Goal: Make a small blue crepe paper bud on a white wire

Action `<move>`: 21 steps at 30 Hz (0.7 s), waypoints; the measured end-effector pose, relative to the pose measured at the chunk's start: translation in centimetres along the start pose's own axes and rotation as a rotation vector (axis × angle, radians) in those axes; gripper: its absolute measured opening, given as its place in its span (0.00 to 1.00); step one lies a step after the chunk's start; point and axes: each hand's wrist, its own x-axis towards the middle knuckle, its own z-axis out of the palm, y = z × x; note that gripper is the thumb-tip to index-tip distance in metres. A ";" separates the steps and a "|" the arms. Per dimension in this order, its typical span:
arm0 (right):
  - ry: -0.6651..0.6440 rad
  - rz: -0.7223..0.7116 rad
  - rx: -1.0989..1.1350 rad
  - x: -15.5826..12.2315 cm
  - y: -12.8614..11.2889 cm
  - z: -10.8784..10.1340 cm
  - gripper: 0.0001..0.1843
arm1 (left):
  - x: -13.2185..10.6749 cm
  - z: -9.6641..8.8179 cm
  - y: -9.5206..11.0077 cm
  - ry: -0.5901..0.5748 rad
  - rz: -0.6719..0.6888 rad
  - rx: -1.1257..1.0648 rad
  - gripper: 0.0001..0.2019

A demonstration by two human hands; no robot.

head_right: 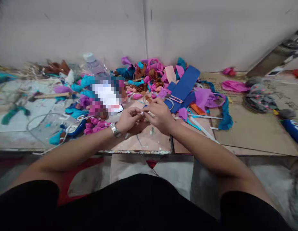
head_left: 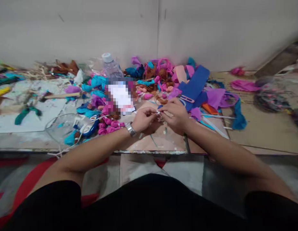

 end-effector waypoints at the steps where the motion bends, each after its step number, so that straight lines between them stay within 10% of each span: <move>1: 0.024 0.077 0.001 0.0 -0.2 0.0 0.04 | 0.0 0.0 0.0 0.008 0.016 -0.006 0.31; 21: -0.023 0.142 -0.034 -0.1 -1.2 0.0 0.07 | -0.2 0.0 0.2 0.030 0.065 -0.051 0.29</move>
